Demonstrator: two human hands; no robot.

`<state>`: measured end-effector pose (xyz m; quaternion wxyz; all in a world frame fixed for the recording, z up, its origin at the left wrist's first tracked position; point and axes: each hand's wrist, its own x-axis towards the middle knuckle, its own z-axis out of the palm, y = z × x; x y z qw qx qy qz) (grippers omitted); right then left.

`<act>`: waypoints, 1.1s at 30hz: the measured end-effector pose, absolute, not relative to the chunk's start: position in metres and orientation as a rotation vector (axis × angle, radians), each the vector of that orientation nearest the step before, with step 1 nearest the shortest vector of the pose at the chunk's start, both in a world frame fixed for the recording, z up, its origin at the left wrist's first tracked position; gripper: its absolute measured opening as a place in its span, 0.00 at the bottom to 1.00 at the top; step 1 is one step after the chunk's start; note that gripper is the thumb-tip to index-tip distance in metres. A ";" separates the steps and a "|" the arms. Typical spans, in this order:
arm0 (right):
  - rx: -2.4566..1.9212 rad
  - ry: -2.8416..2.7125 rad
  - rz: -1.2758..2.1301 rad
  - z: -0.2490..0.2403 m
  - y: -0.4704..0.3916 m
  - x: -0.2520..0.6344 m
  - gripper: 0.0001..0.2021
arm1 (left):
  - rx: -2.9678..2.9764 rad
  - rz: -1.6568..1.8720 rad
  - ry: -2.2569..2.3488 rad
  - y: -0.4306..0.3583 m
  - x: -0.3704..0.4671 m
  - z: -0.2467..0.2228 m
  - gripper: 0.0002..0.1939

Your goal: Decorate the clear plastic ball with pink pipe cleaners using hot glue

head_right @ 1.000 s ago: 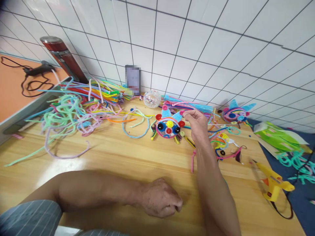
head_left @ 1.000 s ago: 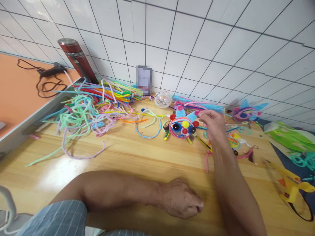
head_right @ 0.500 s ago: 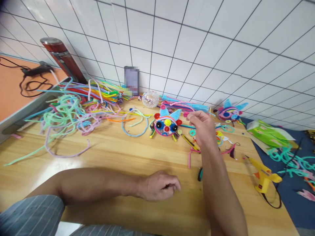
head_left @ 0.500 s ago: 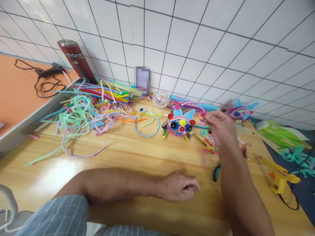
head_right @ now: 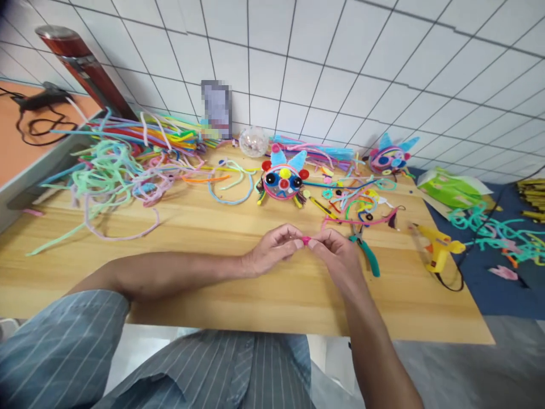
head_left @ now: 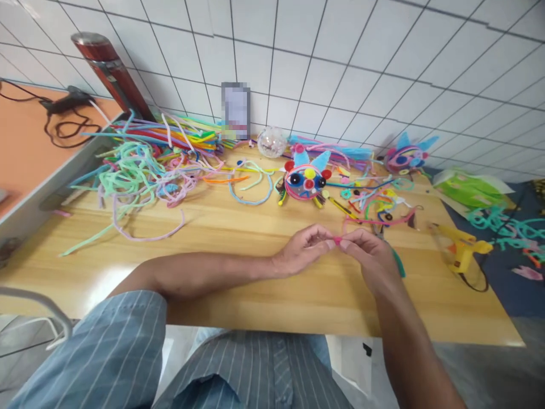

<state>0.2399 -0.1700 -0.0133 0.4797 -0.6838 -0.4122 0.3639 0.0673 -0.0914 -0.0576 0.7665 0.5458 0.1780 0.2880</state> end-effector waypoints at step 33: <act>-1.643 -0.975 0.565 -0.051 -0.209 0.227 0.13 | 1.455 0.615 0.414 -0.092 0.067 -0.075 0.19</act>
